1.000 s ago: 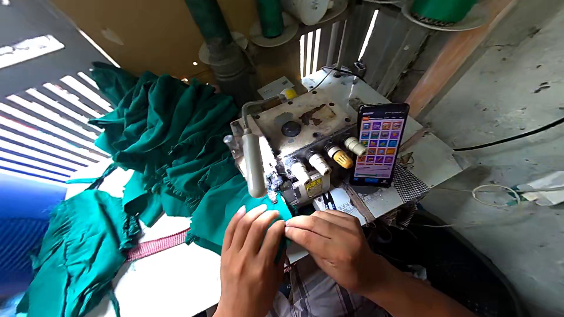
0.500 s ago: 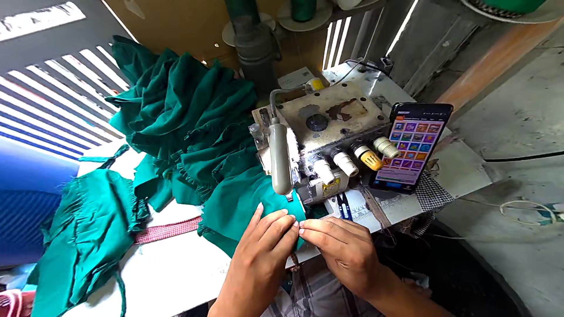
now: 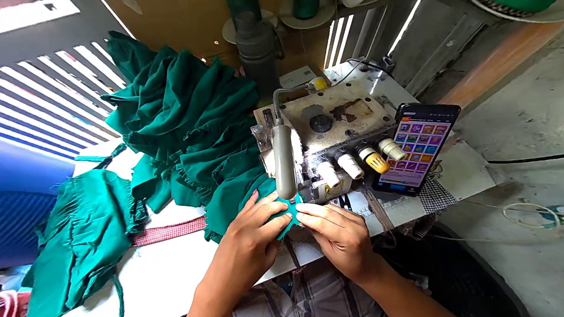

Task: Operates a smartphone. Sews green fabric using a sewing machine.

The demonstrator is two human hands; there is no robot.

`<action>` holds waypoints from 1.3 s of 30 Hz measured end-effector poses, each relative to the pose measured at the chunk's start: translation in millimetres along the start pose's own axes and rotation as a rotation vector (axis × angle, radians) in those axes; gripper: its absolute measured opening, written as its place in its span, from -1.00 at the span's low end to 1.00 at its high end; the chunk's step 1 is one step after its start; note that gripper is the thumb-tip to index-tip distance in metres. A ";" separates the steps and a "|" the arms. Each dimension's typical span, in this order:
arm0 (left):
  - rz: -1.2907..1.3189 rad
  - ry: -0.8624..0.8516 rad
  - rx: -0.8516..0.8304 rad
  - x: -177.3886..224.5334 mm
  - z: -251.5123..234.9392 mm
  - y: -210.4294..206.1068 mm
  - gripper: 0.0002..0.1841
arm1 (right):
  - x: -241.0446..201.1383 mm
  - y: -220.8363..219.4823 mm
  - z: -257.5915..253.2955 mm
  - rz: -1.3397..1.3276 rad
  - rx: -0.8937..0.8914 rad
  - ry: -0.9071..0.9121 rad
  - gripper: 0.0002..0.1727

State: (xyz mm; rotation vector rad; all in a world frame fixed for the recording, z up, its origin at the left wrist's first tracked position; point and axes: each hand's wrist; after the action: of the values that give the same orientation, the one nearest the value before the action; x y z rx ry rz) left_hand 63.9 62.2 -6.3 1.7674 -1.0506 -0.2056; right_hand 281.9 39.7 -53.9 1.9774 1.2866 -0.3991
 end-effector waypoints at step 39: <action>-0.134 0.403 0.312 1.4 -1.5 -34.4 -0.69 | 21.1 -22.6 47.2 0.104 -0.221 -0.018 -0.63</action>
State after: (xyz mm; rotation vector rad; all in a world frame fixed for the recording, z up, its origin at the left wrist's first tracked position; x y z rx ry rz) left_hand 84.7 65.4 -33.6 2.0511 -0.6984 0.2394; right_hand 277.4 24.9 -108.2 1.8401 1.1576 -0.2139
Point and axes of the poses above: each hand's wrist, its own z-axis away from the middle knuckle, its own y-axis out of the back of the hand, x = y × z, and after that the axes turned 7 degrees about -z, right-handed
